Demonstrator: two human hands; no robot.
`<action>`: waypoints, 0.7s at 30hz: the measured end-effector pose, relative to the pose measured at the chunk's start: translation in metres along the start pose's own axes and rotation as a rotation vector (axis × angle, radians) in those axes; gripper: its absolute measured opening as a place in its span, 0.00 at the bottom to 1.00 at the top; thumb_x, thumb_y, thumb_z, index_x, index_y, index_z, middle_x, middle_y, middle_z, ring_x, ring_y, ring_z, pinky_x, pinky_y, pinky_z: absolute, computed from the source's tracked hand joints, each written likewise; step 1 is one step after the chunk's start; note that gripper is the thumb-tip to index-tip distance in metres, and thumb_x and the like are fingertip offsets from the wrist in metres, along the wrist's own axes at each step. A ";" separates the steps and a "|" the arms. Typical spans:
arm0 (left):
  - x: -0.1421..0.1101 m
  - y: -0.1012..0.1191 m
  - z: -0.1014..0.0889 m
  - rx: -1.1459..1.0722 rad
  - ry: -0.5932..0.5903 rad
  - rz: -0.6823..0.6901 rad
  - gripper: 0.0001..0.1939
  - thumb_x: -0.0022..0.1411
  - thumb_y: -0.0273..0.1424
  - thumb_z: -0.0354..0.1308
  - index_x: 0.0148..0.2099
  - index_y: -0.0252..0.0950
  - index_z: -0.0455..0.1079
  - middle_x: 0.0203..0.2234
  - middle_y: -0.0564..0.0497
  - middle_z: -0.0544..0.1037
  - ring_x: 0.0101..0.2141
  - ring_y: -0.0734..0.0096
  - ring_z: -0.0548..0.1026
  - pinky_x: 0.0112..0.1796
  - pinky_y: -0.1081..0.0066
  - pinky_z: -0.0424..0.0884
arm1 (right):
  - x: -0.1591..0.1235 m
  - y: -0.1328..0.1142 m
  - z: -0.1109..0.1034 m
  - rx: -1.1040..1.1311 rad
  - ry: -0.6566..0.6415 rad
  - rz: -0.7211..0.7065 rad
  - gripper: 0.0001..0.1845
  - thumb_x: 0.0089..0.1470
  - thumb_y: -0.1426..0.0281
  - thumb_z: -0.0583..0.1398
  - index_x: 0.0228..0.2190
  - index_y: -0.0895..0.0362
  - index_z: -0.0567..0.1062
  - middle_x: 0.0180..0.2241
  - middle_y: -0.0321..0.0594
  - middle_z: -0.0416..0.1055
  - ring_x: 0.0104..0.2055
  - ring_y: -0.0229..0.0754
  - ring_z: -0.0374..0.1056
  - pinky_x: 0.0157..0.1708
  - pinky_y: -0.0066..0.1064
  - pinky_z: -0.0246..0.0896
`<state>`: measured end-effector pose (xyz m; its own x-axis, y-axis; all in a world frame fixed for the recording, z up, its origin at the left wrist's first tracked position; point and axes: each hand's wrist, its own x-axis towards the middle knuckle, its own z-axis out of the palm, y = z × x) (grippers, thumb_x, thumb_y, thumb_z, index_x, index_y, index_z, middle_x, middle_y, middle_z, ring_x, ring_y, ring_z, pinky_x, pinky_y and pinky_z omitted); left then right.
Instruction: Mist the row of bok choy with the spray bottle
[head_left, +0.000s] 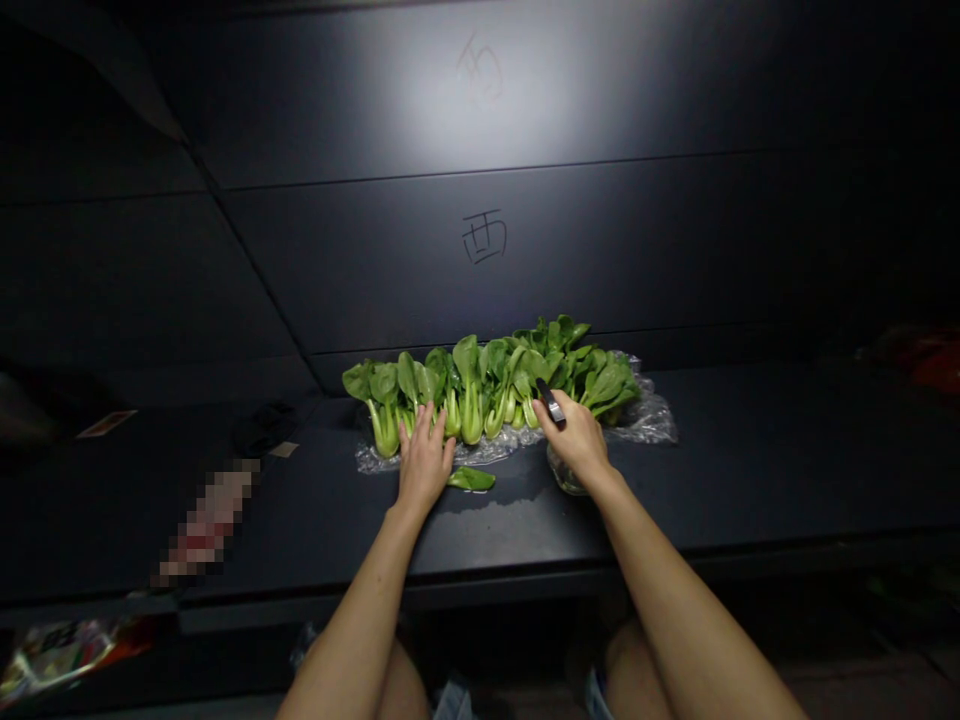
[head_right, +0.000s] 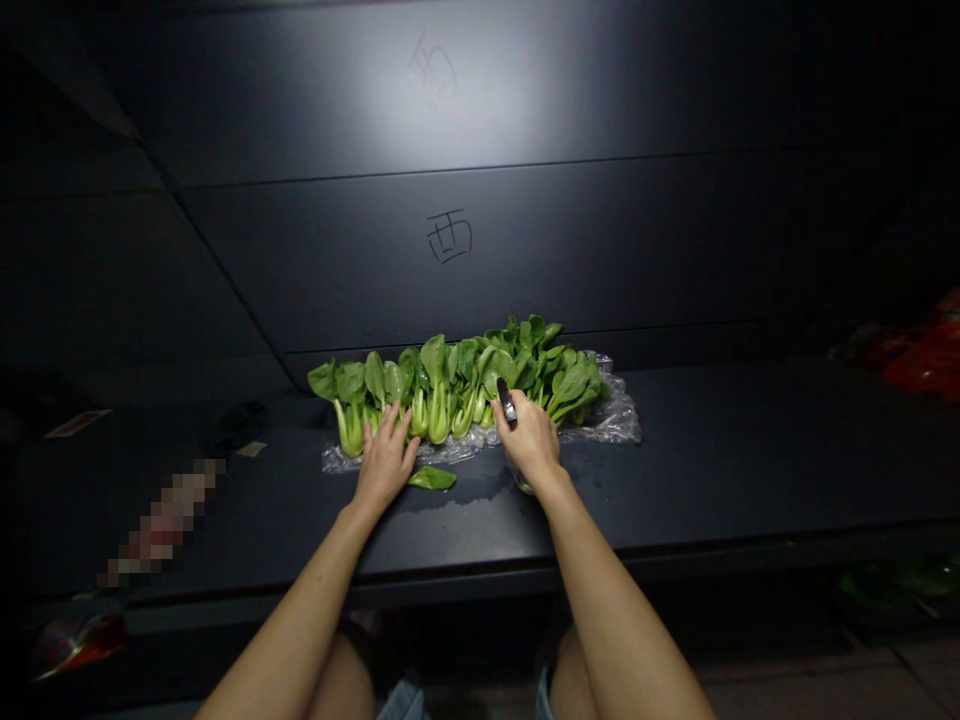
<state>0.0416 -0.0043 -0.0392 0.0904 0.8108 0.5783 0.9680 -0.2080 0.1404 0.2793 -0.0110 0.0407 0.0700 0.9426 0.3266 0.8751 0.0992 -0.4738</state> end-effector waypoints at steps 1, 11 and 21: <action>0.000 0.001 0.000 -0.001 -0.002 0.006 0.24 0.66 0.32 0.47 0.62 0.32 0.60 0.63 0.36 0.59 0.64 0.51 0.54 0.60 0.42 0.49 | 0.000 0.000 0.000 0.000 0.001 -0.001 0.18 0.61 0.58 0.51 0.41 0.55 0.74 0.35 0.43 0.77 0.37 0.44 0.72 0.30 0.27 0.52; 0.002 0.012 0.002 -0.008 -0.007 0.059 0.25 0.65 0.31 0.47 0.63 0.32 0.58 0.64 0.37 0.58 0.64 0.52 0.54 0.60 0.43 0.50 | 0.001 0.007 0.000 0.064 0.072 -0.016 0.17 0.61 0.59 0.51 0.39 0.55 0.73 0.35 0.44 0.77 0.37 0.45 0.72 0.30 0.27 0.53; 0.003 0.022 0.003 -0.016 0.013 0.109 0.24 0.66 0.31 0.46 0.63 0.34 0.58 0.64 0.38 0.57 0.65 0.53 0.53 0.61 0.44 0.48 | 0.001 0.013 -0.001 0.057 0.075 -0.046 0.16 0.61 0.58 0.51 0.38 0.55 0.72 0.35 0.44 0.77 0.37 0.45 0.72 0.30 0.27 0.52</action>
<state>0.0643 -0.0044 -0.0370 0.1919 0.7755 0.6014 0.9487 -0.3035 0.0886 0.2909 -0.0095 0.0361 0.0675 0.9103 0.4084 0.8496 0.1621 -0.5018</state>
